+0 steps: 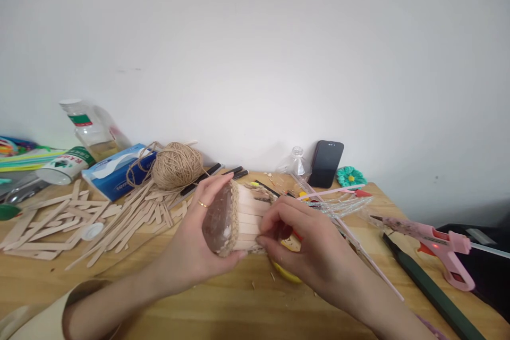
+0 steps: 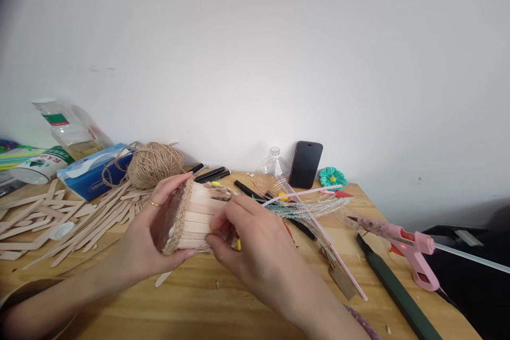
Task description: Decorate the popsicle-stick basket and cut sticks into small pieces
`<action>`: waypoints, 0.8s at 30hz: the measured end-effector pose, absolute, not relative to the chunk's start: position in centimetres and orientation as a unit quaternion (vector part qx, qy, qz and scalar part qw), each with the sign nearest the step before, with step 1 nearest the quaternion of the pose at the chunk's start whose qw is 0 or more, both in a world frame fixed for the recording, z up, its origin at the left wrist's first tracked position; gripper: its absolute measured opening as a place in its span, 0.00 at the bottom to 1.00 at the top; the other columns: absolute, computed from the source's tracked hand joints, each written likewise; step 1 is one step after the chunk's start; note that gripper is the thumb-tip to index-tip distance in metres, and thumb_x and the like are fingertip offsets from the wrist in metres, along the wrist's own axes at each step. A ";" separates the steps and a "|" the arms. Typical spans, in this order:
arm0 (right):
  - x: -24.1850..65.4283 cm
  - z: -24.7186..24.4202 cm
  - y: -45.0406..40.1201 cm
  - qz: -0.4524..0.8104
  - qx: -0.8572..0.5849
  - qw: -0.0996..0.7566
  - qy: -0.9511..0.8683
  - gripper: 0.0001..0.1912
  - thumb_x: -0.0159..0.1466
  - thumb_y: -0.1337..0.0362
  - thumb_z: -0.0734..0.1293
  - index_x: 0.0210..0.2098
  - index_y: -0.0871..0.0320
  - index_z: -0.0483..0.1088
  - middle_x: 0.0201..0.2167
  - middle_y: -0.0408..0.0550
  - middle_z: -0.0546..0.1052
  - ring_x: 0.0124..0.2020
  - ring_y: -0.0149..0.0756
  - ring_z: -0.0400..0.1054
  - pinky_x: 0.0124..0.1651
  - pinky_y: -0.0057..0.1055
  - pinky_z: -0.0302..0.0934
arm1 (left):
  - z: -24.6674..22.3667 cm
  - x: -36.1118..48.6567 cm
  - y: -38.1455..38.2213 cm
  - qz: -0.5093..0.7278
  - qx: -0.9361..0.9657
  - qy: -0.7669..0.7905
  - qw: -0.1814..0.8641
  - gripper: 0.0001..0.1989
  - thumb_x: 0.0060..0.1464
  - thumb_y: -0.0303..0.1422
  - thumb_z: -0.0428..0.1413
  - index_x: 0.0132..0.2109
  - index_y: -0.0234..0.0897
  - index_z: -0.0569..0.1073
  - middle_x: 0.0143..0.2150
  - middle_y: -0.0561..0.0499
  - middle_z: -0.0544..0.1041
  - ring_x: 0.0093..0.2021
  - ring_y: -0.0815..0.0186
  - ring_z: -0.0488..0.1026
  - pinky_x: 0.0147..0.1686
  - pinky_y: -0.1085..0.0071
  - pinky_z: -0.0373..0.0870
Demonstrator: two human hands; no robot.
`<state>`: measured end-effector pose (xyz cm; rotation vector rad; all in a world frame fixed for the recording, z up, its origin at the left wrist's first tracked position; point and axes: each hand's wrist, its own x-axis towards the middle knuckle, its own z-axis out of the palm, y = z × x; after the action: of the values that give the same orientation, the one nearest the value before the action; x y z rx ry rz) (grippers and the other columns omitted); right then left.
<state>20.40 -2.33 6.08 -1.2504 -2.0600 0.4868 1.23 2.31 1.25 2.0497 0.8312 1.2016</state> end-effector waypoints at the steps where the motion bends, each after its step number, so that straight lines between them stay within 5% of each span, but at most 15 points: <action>1: 20.4 6.0 -2.3 0.187 -0.473 0.340 -0.791 0.09 0.54 0.78 0.64 0.26 0.57 0.65 0.26 0.41 0.70 0.26 0.29 0.65 0.29 0.25 0.59 | 1.2 1.3 2.3 0.455 0.774 0.310 0.312 0.44 0.40 0.31 0.64 0.62 0.50 0.53 0.61 0.47 0.55 0.62 0.51 0.53 0.61 0.51 0.51; 13: 20.6 6.4 -2.3 0.156 -0.436 0.341 -0.818 0.12 0.51 0.79 0.59 0.29 0.59 0.66 0.27 0.43 0.70 0.26 0.28 0.64 0.28 0.24 0.60 | 0.5 1.1 2.8 0.478 0.743 0.288 0.370 0.44 0.38 0.32 0.65 0.62 0.48 0.55 0.62 0.45 0.55 0.63 0.48 0.52 0.62 0.49 0.48; 24: 22.3 7.7 -1.9 0.146 -0.477 0.471 -0.728 0.09 0.64 0.69 0.59 0.32 0.57 0.70 0.23 0.42 0.71 0.24 0.31 0.65 0.26 0.27 0.60 | 0.4 0.8 3.3 0.496 0.756 0.271 0.331 0.46 0.39 0.30 0.64 0.62 0.47 0.51 0.62 0.43 0.53 0.62 0.47 0.53 0.60 0.48 0.52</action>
<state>22.25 -1.87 7.75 -1.1681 -1.7830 0.3585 0.81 3.32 0.35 1.9753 0.7094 1.2969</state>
